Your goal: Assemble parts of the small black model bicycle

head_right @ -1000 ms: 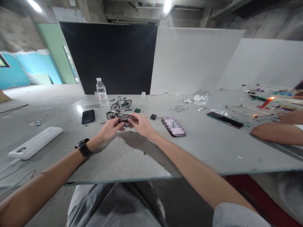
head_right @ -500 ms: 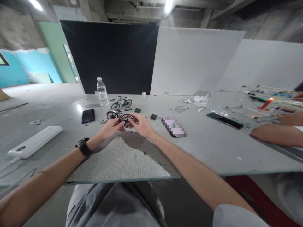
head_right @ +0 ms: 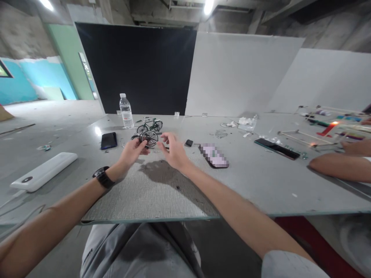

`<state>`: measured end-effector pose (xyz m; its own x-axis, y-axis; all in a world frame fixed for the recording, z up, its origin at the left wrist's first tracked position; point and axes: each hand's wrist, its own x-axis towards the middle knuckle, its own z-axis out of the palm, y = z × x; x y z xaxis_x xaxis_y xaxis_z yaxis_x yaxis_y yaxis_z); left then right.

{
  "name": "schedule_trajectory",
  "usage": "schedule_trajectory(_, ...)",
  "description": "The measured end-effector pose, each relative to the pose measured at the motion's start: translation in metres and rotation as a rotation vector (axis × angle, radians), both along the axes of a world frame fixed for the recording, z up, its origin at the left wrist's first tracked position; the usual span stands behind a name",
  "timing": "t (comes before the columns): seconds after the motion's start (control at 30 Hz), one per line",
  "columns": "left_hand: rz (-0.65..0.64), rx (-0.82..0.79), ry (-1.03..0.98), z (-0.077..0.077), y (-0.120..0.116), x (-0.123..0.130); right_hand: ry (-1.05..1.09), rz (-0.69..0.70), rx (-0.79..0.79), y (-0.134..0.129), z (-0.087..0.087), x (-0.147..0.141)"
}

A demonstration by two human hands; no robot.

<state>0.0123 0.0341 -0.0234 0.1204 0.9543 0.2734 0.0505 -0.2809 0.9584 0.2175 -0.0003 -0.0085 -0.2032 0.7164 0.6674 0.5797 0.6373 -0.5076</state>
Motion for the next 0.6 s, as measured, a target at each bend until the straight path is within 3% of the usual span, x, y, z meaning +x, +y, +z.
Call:
schedule_trajectory(0.13, 0.123, 0.017, -0.007, 0.006, 0.002, -0.005, -0.392, 0.163, -0.101, -0.007, -0.001, -0.016)
schedule_trajectory(0.23, 0.133, 0.033, 0.056, 0.009, 0.0, -0.008, -0.562, 0.185, -0.122, -0.006, -0.006, -0.03)
schedule_trajectory(0.43, 0.104, 0.062, 0.134, 0.008, -0.003, -0.006, -0.568, 0.22, -0.162, -0.003, -0.012, -0.042)
schedule_trajectory(0.6, 0.094, 0.059, 0.115, 0.008, -0.004, -0.003, -0.503, 0.198, -0.343, -0.004, -0.014, -0.043)
